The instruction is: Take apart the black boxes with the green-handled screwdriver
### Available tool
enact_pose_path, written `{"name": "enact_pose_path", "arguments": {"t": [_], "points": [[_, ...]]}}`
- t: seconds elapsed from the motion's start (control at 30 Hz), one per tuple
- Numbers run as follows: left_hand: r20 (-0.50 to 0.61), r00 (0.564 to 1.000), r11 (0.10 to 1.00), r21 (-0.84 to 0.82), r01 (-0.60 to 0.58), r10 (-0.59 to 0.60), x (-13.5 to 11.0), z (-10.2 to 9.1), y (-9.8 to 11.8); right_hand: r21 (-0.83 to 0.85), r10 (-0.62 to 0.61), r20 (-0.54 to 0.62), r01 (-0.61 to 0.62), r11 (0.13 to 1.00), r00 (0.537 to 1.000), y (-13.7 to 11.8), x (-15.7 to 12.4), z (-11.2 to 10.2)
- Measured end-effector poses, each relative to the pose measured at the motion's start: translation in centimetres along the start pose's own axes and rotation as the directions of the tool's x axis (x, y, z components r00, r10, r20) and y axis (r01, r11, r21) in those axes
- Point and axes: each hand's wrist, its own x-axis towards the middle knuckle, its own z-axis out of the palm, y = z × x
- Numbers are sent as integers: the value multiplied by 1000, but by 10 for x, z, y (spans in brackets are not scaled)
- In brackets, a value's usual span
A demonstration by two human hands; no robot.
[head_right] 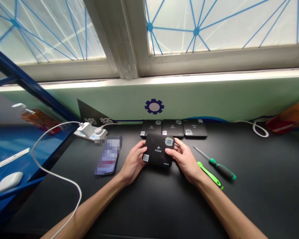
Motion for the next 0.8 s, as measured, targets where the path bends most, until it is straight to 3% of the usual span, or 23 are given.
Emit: {"name": "enact_pose_path", "arguments": {"t": [0.13, 0.3, 0.43, 0.63, 0.8], "points": [[29, 1000, 1000, 9, 7, -7, 0, 4, 1, 19, -32, 21, 32, 999, 999, 2, 1, -1], [12, 995, 990, 93, -103, 102, 4, -4, 1, 100, -109, -21, 111, 989, 994, 1, -1, 4], [93, 991, 982, 154, -111, 98, 6, -11, 4, 66, -123, 0, 123, 990, 992, 1, -3, 6], [215, 969, 958, 232, -169, 118, 0, -6, 6, 44, -118, -8, 118, 992, 993, 7, -2, 3], [239, 960, 935, 285, -211, 144, 3, -10, 0, -16, -116, -3, 116, 993, 993, 11, -3, 0]]}}
